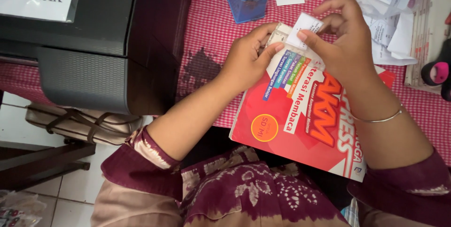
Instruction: A person labels a book by cutting a paper slip, taping it to the cover, and writing a reference number on it.
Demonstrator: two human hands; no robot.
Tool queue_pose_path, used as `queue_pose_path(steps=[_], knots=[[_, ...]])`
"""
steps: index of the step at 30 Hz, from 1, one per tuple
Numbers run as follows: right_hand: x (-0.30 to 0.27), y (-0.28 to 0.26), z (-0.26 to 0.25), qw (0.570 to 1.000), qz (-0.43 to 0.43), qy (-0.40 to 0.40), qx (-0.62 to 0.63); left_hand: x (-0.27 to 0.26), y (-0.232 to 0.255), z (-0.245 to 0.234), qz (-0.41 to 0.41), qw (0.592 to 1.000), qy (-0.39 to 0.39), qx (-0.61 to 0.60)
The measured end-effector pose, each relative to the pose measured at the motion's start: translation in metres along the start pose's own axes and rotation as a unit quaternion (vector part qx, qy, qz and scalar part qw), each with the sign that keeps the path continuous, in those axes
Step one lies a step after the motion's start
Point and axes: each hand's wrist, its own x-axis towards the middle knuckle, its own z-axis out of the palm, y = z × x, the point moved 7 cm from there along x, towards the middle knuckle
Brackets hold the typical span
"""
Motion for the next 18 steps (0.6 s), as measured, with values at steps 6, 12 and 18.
queue_pose_path(steps=[6, 12, 18], knots=[[-0.0005, 0.0024, 0.0014, 1.000, -0.010, 0.006, 0.029, -0.0003, -0.0038, 0.0007, -0.013, 1.000, -0.010, -0.018], [0.0000, 0.0048, 0.0010, 1.000, 0.006, 0.014, 0.016, 0.0004, -0.0057, 0.0013, -0.012, 0.998, -0.023, -0.059], [0.0011, 0.0058, 0.0015, 0.999, -0.018, 0.014, 0.033, -0.0004, -0.0002, 0.0037, -0.059, 0.992, -0.067, -0.090]])
